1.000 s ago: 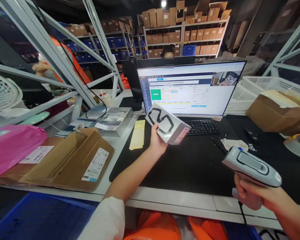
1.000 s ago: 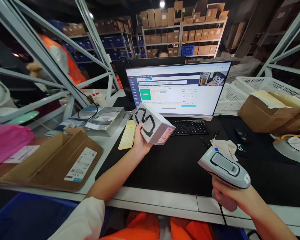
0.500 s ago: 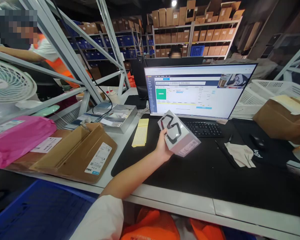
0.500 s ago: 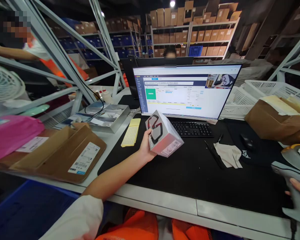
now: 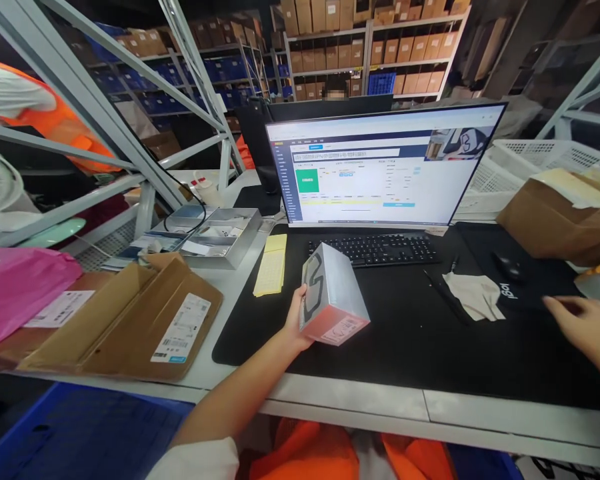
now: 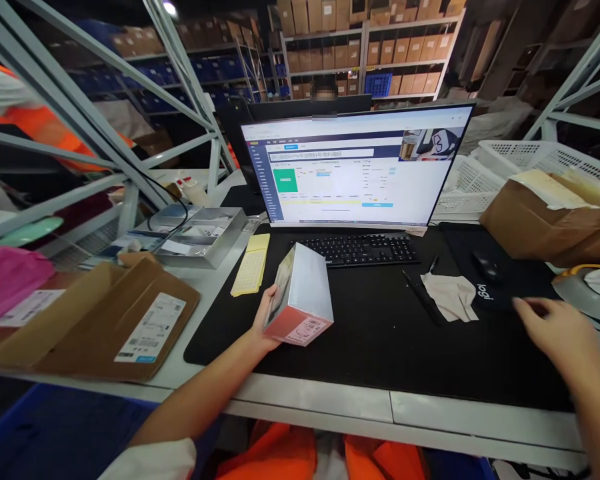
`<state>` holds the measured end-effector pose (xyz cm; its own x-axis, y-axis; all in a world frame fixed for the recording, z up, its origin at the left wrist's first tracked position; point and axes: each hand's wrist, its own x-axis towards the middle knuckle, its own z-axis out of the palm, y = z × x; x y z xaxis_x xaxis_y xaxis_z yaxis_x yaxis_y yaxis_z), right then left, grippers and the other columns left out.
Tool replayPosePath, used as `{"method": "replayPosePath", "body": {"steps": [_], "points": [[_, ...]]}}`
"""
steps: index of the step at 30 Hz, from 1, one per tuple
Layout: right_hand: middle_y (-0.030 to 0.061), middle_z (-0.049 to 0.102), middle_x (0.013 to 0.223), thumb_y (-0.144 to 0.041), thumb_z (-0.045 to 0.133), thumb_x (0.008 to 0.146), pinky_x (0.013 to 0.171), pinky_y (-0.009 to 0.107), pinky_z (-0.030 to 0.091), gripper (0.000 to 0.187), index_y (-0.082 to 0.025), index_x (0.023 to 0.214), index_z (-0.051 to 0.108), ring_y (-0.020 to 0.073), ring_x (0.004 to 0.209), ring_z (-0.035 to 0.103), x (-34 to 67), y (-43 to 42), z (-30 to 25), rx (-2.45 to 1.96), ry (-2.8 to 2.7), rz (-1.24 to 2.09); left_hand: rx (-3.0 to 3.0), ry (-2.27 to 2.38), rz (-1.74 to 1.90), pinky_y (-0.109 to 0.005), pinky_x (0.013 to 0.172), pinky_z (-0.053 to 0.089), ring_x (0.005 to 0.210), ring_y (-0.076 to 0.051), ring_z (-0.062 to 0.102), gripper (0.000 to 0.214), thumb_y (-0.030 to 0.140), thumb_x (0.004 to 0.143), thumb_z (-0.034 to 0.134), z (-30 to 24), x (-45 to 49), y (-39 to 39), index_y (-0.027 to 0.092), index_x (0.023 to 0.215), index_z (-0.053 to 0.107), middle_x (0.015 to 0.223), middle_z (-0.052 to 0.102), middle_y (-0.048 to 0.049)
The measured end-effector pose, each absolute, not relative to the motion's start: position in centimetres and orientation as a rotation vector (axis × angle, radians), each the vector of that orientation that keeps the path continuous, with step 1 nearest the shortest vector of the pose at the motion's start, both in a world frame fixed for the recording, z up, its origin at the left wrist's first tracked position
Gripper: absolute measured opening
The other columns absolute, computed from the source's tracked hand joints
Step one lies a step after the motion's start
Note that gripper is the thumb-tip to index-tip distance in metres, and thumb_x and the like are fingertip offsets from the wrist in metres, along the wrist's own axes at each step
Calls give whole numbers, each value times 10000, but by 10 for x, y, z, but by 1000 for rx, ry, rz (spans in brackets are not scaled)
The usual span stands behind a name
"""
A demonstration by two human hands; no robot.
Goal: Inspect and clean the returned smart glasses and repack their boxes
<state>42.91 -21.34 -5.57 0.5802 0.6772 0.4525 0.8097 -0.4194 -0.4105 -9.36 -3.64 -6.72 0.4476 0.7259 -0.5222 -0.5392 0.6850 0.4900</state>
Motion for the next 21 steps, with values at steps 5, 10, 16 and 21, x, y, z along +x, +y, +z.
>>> {"method": "replayPosePath", "body": {"steps": [5,10,16,21], "points": [[196,662,1078,-556,683,769,894,489,396,383,-173,760,682,295,1012,618,438,-130,-82,-2225,-1082,-150,283,793,817,-402,842,584,835,-256,734,419,482,909,619,-66,-90,-38,166,1174,693,966,774,-87],[333,488,1443,-416,676,816,978,499,388,492,-76,1170,712,366,1301,532,450,-106,-101,-2244,-1075,-126,240,869,856,-345,748,570,712,-215,709,321,442,951,556,-64,-88,-37,177,1047,711,820,761,-52],[363,446,1468,-439,592,890,959,547,385,652,-57,1419,608,449,1335,492,459,-108,-114,-2333,-998,-169,196,879,867,-389,784,582,712,-249,721,376,422,906,619,-69,-91,-30,195,1198,687,815,768,-45],[324,457,1473,-467,554,911,941,526,406,644,-93,1432,616,423,1289,531,460,-108,-118,-2386,-994,-193,196,892,863,-371,778,594,722,-242,734,372,404,892,645,-72,-91,-30,178,1185,679,821,774,-49]]}}
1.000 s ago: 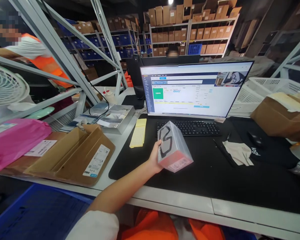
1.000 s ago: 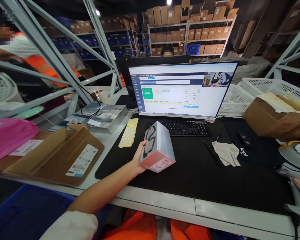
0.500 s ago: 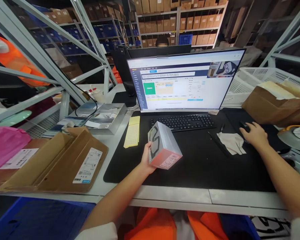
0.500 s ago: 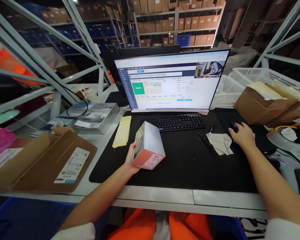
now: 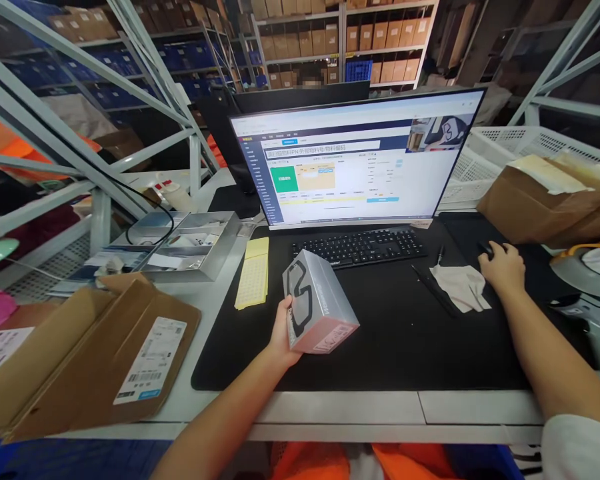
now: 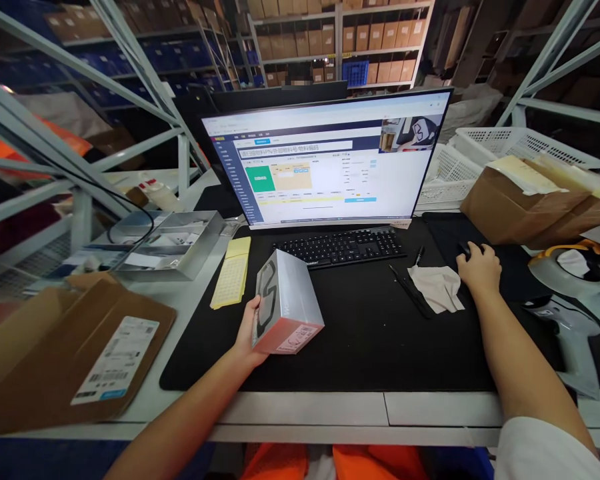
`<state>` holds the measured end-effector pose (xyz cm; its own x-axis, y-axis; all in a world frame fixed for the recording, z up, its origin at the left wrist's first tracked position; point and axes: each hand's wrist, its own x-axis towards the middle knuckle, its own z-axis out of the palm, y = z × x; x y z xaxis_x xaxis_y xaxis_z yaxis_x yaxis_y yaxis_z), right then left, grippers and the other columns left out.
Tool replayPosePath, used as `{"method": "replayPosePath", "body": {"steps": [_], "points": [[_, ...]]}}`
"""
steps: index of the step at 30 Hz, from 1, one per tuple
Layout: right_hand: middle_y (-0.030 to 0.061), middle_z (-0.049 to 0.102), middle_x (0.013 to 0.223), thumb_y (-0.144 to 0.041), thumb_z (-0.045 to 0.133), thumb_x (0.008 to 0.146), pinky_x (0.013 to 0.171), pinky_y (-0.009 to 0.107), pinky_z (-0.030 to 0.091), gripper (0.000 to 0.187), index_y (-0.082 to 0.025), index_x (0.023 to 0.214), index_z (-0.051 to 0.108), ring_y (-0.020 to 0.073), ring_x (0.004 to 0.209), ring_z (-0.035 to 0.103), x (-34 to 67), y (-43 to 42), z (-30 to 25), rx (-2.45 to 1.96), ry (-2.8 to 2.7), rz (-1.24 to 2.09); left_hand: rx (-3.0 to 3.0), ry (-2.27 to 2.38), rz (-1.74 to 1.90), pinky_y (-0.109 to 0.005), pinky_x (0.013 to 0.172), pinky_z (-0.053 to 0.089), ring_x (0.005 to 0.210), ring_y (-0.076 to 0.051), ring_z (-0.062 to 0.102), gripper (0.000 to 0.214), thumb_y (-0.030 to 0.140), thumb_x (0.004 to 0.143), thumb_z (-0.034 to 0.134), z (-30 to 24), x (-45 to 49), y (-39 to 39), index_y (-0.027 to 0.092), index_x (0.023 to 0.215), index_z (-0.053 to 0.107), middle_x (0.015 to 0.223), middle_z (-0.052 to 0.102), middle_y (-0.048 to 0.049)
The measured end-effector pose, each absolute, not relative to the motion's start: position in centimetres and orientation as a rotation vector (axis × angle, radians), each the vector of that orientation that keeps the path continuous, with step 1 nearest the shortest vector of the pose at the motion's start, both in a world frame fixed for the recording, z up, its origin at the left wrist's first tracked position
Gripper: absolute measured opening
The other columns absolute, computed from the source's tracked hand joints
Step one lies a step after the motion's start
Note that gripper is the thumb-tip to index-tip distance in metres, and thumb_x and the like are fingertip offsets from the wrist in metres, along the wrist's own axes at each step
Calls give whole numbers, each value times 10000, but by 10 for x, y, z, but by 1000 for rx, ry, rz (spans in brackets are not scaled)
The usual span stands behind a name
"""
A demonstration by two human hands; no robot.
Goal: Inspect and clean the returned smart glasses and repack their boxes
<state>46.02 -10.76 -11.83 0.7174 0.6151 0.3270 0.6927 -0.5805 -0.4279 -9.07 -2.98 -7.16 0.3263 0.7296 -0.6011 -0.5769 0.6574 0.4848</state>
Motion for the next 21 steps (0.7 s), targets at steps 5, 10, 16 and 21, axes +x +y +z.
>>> {"method": "replayPosePath", "body": {"steps": [5,10,16,21], "points": [[288,450,1495,-353,478,965,1002,554,404,549,-117,1445,604,440,1320,494,462,-103,-132,-2474,-898,-321,192,921,860,-340,760,599,701,-216,732,340,393,902,639,-68,-90,-32,149,1136,682,811,771,-51],[231,447,1521,-398,419,984,1042,529,426,562,-155,1459,595,418,1344,484,470,-101,-144,-2536,-895,-367,177,926,845,-328,760,599,702,-208,733,327,396,917,624,-66,-91,-32,144,1117,682,829,777,-54],[224,441,1530,-449,373,983,1027,542,438,588,-181,1455,600,419,1345,483,473,-100,-144,-2547,-899,-368,183,908,853,-330,761,593,705,-210,732,341,399,915,624,-67,-90,-32,143,1134,682,816,772,-49],[272,458,1496,-463,414,966,1025,599,414,613,-179,1491,553,432,1339,494,457,-103,-136,-2491,-862,-364,186,899,853,-348,780,595,707,-217,732,353,410,906,637,-65,-90,-34,144,1132,687,823,775,-55]]}}
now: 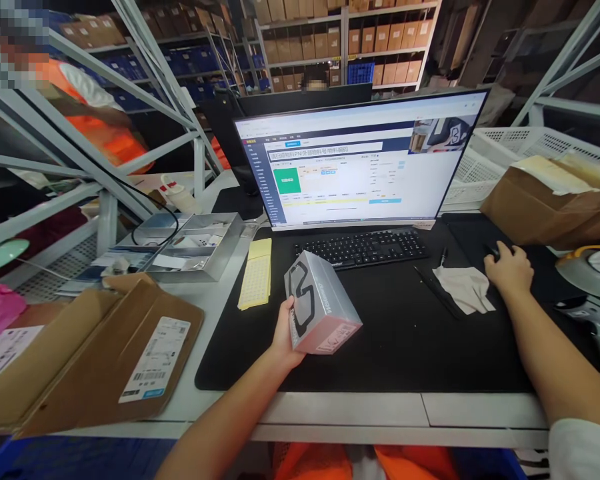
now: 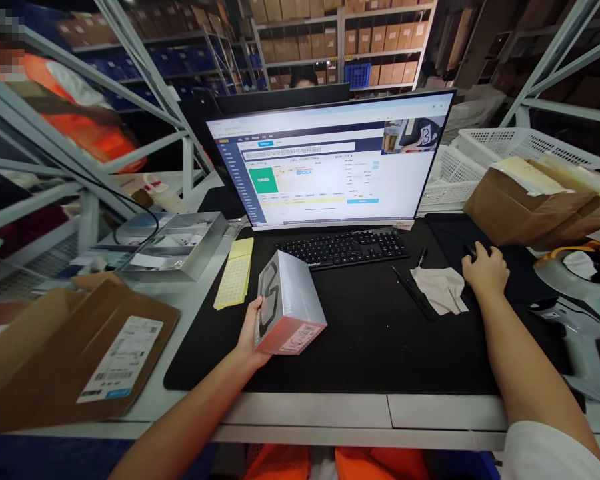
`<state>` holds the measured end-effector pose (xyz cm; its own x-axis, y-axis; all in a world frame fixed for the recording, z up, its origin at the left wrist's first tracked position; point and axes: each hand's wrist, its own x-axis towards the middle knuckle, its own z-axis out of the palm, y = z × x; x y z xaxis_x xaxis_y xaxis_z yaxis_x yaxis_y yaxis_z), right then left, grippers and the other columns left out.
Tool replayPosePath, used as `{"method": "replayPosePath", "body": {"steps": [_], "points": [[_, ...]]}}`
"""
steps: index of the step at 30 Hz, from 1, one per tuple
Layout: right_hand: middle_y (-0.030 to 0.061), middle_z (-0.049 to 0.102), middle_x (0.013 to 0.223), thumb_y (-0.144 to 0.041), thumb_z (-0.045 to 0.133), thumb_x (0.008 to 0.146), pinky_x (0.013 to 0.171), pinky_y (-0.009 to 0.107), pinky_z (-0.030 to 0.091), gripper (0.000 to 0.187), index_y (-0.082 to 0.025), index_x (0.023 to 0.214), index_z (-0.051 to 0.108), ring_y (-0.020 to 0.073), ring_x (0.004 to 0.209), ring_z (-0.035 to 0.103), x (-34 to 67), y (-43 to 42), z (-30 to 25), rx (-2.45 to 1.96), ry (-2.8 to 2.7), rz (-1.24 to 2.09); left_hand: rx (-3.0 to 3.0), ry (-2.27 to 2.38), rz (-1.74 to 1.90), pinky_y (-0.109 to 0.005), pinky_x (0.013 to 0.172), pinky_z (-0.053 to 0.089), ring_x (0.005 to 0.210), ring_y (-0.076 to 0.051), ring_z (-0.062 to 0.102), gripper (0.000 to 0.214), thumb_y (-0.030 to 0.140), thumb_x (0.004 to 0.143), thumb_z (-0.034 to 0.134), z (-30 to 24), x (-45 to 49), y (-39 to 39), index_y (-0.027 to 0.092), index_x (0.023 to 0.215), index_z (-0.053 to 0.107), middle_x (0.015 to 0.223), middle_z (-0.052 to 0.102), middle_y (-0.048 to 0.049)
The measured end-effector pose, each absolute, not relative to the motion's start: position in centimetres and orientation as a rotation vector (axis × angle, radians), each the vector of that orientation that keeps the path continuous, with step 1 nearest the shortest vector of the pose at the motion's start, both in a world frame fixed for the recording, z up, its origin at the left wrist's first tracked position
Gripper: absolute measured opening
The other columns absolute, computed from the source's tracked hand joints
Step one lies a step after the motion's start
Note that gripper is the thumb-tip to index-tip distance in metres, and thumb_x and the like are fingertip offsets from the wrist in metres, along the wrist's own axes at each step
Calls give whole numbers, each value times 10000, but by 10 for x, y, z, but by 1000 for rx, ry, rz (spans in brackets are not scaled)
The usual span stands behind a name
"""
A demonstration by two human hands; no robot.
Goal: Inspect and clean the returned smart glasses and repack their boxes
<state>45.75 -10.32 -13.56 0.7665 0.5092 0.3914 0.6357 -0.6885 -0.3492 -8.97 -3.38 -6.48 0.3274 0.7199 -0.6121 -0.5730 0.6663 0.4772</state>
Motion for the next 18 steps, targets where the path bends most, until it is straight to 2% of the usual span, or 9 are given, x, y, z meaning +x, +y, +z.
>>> {"method": "replayPosePath", "body": {"steps": [3,7,9,10,11,13,15,16,18], "points": [[305,403,1525,-439,431,966,1112,629,317,669,-104,1545,452,417,1452,359,442,-106,-119,-2403,-814,-420,204,875,853,-358,816,601,725,-221,740,371,418,891,647,-63,-90,-35,144,1136,692,826,778,-55],[309,266,1611,-318,443,955,1236,584,121,652,0,1524,421,375,1549,150,408,-101,-81,-2247,-866,-404,251,848,823,-389,931,589,844,-254,761,380,414,865,662,-67,-92,-41,131,1117,700,852,785,-73],[306,324,1586,-287,420,966,1235,580,170,583,-27,1485,473,362,1525,241,372,-98,-66,-2154,-992,-282,295,839,791,-419,987,571,939,-288,760,382,423,833,698,-71,-93,-47,125,1071,704,871,785,-95],[274,439,1522,-286,398,983,1213,553,267,533,-79,1459,519,334,1468,366,347,-99,-61,-2095,-1094,-183,324,836,769,-434,1006,562,977,-306,754,390,436,805,730,-74,-94,-51,124,1037,705,870,783,-104],[226,560,1424,-325,400,1001,1163,519,374,493,-136,1424,568,311,1359,507,318,-103,-60,-2028,-1217,-55,365,829,758,-445,1018,556,1001,-319,748,411,450,765,772,-77,-93,-56,126,1009,704,868,780,-108],[118,657,1332,-490,499,994,1041,445,515,504,-259,1433,585,263,1166,654,252,-120,-62,-1879,-1463,208,486,794,794,-448,1022,553,1017,-321,740,512,472,659,866,-84,-90,-65,144,1013,695,897,778,-101],[139,535,1502,-595,610,934,1036,470,525,794,-277,1614,355,292,1246,620,188,-144,-67,-1595,-1695,652,636,736,888,-438,1022,554,1032,-303,732,678,490,567,933,-89,-85,-73,179,1112,676,996,776,-87],[165,415,1596,-623,692,874,1098,509,476,965,-256,1653,257,331,1361,531,160,-156,-68,-1478,-1735,859,705,707,927,-436,1023,555,1048,-297,727,757,505,541,948,-92,-82,-76,202,1172,660,1050,770,-82],[183,256,1669,-628,815,755,1224,552,305,1174,-214,1667,202,366,1502,334,119,-174,-69,-1482,-1604,929,812,676,933,-441,1032,554,1099,-301,710,852,544,516,954,-98,-82,-78,235,1244,637,1114,756,-82]]}}
